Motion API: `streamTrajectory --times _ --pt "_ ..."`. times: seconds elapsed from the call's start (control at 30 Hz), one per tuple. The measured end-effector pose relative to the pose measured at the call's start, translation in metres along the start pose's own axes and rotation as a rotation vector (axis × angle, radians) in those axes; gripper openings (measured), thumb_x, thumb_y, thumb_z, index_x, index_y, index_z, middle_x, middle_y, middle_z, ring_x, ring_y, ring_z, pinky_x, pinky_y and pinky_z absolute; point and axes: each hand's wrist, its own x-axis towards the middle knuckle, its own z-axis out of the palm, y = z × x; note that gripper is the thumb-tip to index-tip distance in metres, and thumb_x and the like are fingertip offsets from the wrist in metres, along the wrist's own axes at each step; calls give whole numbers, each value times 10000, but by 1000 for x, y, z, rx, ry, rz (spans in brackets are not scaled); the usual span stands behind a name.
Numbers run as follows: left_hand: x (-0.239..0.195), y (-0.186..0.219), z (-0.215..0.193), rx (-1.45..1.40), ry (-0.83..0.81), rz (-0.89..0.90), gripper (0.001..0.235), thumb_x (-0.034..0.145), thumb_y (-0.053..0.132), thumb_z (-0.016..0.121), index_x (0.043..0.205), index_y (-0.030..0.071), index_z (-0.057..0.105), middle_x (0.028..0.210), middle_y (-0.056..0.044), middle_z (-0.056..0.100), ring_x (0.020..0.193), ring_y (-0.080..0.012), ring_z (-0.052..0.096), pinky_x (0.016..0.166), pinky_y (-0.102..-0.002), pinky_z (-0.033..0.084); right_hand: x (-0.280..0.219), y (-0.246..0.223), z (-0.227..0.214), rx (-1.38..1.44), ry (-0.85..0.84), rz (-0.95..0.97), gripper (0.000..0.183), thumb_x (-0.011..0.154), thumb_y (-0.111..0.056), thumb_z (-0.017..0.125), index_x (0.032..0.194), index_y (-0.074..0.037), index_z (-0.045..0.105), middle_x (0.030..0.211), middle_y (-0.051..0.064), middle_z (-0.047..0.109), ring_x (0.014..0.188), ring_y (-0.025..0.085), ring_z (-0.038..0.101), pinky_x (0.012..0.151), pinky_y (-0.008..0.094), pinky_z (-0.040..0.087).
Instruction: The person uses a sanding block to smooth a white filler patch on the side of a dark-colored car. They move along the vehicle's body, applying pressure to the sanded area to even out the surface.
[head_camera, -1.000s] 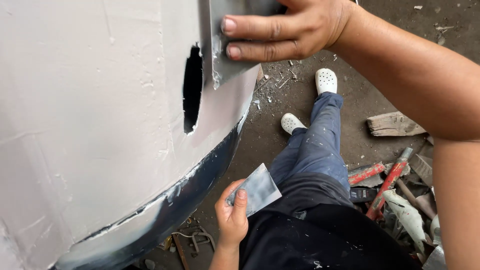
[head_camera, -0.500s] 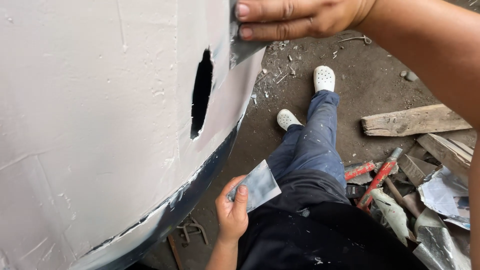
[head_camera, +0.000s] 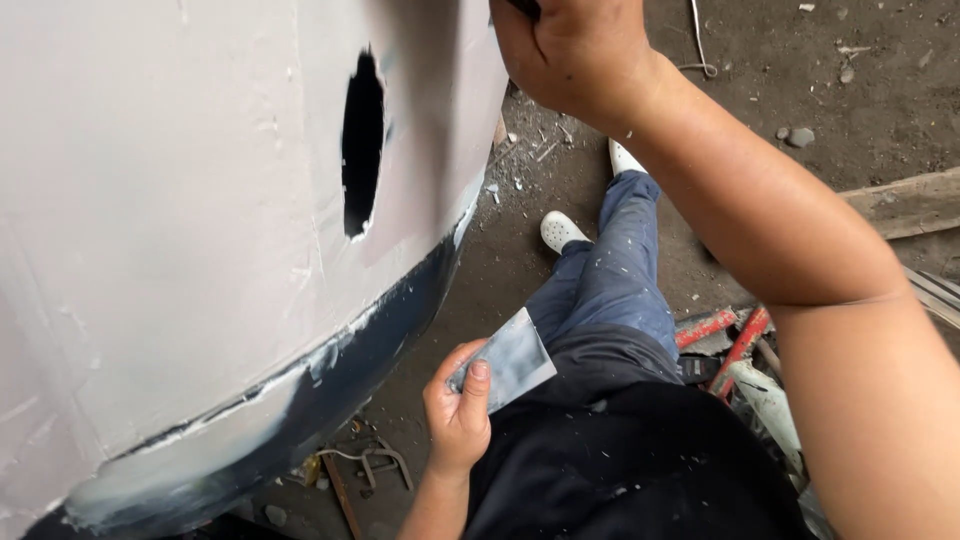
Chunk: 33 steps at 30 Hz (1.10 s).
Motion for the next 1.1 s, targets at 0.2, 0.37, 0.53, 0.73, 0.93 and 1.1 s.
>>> streamTrajectory --times 0.2,0.37,0.53,0.73,0.93,1.1 --pt "-7 -13 -14 15 2 52 320 1076 224 579 1175 -62 685 1017 -75 731 950 -133 661 869 -263 520 -22 -54 11 -26 102 -92 360 923 116 643 1248 -36 682 1102 148 674 982 341 675 831 428 553" --pt "-15 -22 -25 -9 42 33 304 1056 199 583 1171 -66 680 1027 -80 744 952 -131 673 864 -266 531 -51 -84 43 73 140 -13 579 981 127 658 1519 -53 544 1551 144 534 1429 354 514 1215 425 442" --pt "-29 -25 -40 -59 40 75 297 1076 187 592 1195 -75 665 1051 -92 711 968 -137 653 885 -273 507 -81 -120 70 89 140 128 613 937 129 657 1512 -52 544 1582 148 501 1486 372 446 1261 432 390" --pt "-58 -16 -62 -131 72 91 340 1054 192 627 1209 -109 653 1090 -136 701 1000 -171 641 923 -304 498 -107 -168 92 124 148 225 677 862 125 669 1501 -41 517 1555 173 489 1474 410 448 1248 462 384" --pt "-79 -2 -72 -371 99 118 359 1029 160 675 1227 -134 622 1173 -223 661 1064 -250 638 978 -387 519 -138 -211 108 191 160 273 660 852 95 721 1471 -36 534 1522 172 511 1479 420 474 1234 472 401" --pt "-83 2 -73 -403 78 180 398 1033 192 688 1239 -144 634 1192 -249 663 1062 -274 649 970 -403 522 -158 -211 69 333 69 287 683 763 127 619 1428 -21 568 1475 184 561 1447 415 514 1244 489 424"
